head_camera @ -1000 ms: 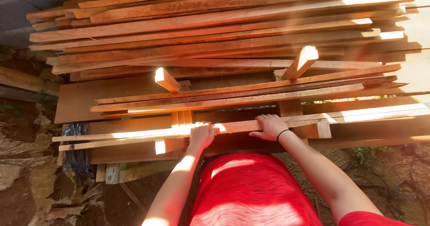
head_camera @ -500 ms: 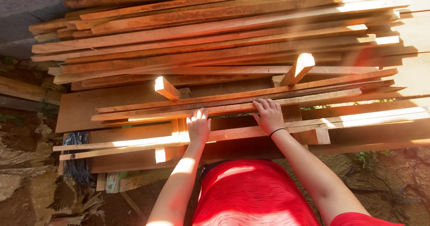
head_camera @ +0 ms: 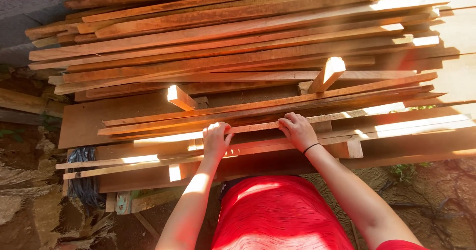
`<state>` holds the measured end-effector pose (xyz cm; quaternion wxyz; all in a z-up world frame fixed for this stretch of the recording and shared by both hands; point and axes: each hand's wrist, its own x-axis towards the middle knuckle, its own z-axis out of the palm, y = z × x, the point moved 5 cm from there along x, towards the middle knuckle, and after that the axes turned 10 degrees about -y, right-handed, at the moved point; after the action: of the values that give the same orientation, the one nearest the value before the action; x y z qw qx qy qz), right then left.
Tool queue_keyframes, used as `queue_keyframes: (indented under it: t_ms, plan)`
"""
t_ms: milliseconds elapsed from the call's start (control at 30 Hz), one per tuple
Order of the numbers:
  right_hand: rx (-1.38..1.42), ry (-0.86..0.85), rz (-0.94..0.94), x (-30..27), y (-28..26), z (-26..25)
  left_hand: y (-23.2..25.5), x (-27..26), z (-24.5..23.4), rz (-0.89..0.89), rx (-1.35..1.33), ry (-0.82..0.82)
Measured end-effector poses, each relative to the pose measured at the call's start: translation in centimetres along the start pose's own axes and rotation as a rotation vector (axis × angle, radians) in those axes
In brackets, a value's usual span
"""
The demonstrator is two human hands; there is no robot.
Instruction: Bundling thin wood strips together with wire using pliers.
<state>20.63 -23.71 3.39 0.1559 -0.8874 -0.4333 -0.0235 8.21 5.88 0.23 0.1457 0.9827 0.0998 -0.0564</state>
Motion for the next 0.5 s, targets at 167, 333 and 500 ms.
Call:
queue_keyframes:
  t_ms: [167, 333, 500]
  plan:
    - [0.07, -0.157, 0.044, -0.9, 0.5, 1.9, 1.4, -0.9, -0.9, -0.017, -0.053, -0.142]
    - [0.138, -0.32, 0.224, -0.7, 2.0, 4.3, -0.5, 0.5, 4.7, -0.138, -0.12, -0.238]
    - [0.103, -0.622, 0.313, -0.4, 3.5, 6.1, -2.4, 0.6, 8.3, -0.096, 0.026, -0.228]
